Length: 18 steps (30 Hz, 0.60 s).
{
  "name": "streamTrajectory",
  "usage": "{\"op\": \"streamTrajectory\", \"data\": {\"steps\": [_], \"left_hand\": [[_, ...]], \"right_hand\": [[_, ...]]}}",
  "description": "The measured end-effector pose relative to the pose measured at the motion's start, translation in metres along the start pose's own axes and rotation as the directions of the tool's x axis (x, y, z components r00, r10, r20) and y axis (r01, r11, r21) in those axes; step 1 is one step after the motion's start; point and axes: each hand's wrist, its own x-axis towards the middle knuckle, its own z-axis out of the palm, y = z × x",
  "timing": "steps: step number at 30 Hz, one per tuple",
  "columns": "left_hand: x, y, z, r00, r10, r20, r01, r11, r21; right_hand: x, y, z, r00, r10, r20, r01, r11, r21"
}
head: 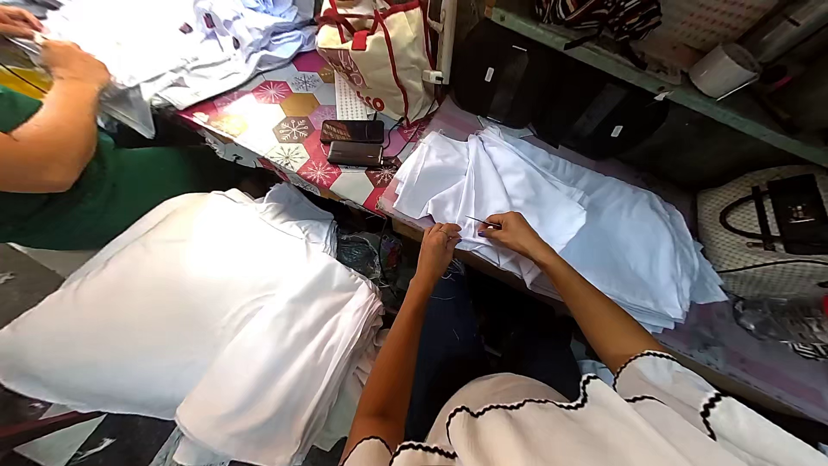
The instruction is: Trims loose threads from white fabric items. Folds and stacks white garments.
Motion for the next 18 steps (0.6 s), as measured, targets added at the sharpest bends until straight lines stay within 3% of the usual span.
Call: {"op": "streamTrajectory", "data": {"steps": [4, 6, 11, 14, 16, 18], "left_hand": [[0.007, 0.009, -0.004, 0.983, -0.183, 0.009, 0.179, 0.948, -0.265], [0.008, 0.011, -0.005, 0.971, -0.235, 0.043, 0.234, 0.905, -0.355], [0.005, 0.009, -0.003, 0.957, -0.281, 0.07, 0.245, 0.658, -0.712], [0.004, 0.006, 0.003, 0.949, -0.316, 0.017, 0.193, 0.535, -0.823], [-0.001, 0.004, 0.007, 0.958, -0.277, -0.079, 0.116, 0.623, -0.773], [-0.006, 0.008, 0.009, 0.957, -0.135, -0.257, -0.033, 0.828, -0.56]], "right_hand": [[-0.003, -0.008, 0.0, 0.999, -0.008, 0.04, 0.012, 0.995, -0.098], [0.0, -0.008, 0.001, 1.0, -0.019, -0.005, 0.019, 0.999, -0.038], [0.009, -0.016, 0.003, 1.0, 0.029, 0.003, -0.028, 0.922, 0.387], [0.014, -0.025, 0.005, 0.982, 0.055, 0.181, -0.164, 0.726, 0.668], [0.02, -0.027, 0.006, 0.949, 0.058, 0.31, -0.29, 0.548, 0.785], [0.025, -0.031, 0.005, 0.922, 0.09, 0.376, -0.372, 0.471, 0.8]]}}
